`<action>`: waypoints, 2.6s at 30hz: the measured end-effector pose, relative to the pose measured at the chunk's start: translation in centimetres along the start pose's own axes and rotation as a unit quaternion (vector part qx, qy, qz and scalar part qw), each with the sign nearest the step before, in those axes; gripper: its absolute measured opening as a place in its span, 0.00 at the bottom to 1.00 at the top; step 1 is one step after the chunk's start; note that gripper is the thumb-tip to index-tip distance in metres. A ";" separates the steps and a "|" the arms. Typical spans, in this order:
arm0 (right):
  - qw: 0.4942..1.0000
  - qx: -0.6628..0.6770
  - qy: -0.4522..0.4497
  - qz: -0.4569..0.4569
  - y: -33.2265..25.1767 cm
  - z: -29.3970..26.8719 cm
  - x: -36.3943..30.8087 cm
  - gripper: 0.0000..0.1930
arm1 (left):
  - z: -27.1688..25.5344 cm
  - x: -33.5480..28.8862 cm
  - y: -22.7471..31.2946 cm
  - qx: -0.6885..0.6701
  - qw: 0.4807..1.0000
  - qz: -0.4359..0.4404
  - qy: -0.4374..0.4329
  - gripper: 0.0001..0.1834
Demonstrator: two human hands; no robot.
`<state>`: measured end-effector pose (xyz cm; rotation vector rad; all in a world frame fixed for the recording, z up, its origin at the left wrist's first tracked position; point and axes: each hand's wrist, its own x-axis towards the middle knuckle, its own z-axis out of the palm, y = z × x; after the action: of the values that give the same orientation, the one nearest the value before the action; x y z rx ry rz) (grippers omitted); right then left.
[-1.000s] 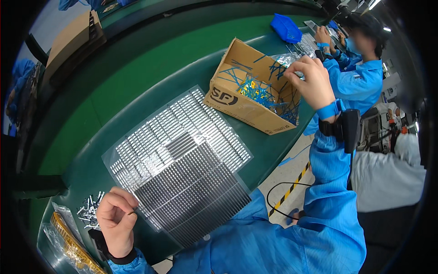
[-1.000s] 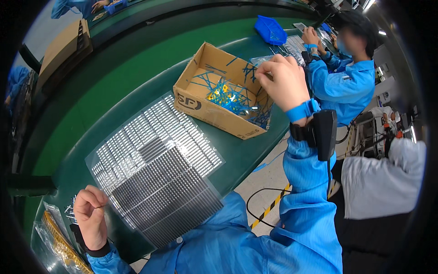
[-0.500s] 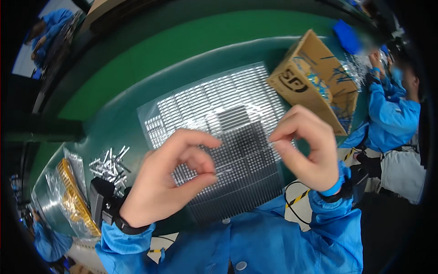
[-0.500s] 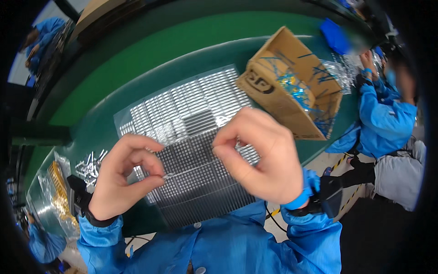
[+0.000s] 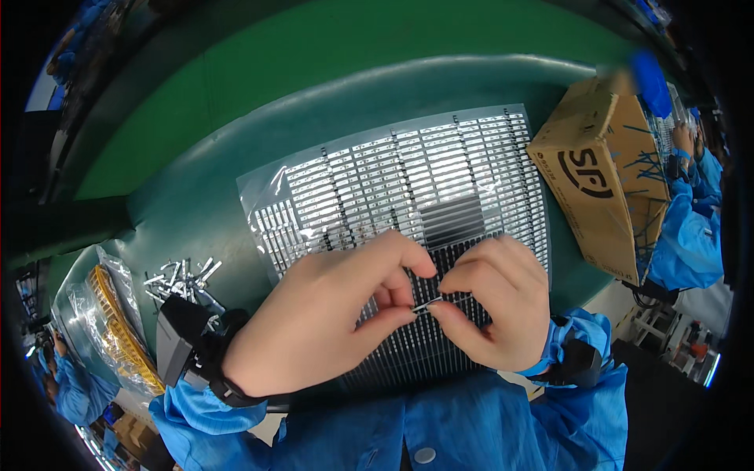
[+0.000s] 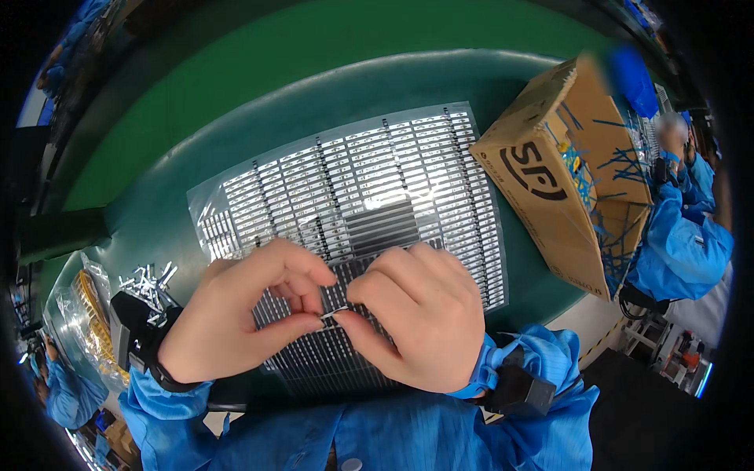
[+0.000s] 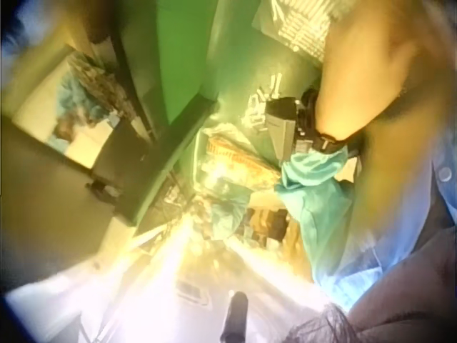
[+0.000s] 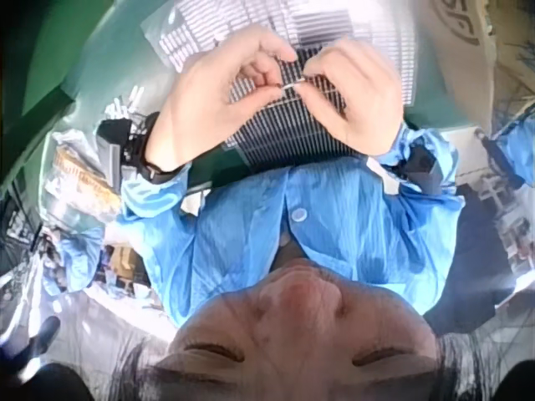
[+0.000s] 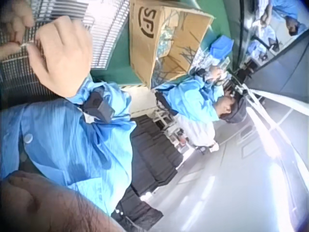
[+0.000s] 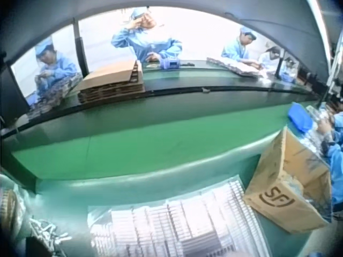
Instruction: Manually assembling or checking small electronic components on a grid-like tray.
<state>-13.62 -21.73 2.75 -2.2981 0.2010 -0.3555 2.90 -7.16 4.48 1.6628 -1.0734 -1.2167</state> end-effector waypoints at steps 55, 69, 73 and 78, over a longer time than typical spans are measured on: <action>0.984 -0.032 0.066 0.160 6.7 0.0 2.7 0.05 | -1.5 4.4 -6.8 0.490 0.807 0.299 0.142 0.22; 0.989 -0.033 0.017 0.143 6.6 -0.8 2.7 0.12 | -1.2 4.4 -6.4 0.482 0.811 0.296 0.150 0.22; 0.990 -0.030 0.029 0.138 6.7 -0.3 2.6 0.11 | -1.3 4.3 -6.3 0.489 0.808 0.291 0.153 0.21; 0.990 -0.039 0.037 0.133 6.8 -0.1 2.6 0.11 | -1.4 4.5 -6.5 0.486 0.806 0.303 0.149 0.22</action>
<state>-11.44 -27.05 -1.72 -2.2989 0.5614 -0.2992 6.18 -9.10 -2.55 1.8509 -1.9888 0.1036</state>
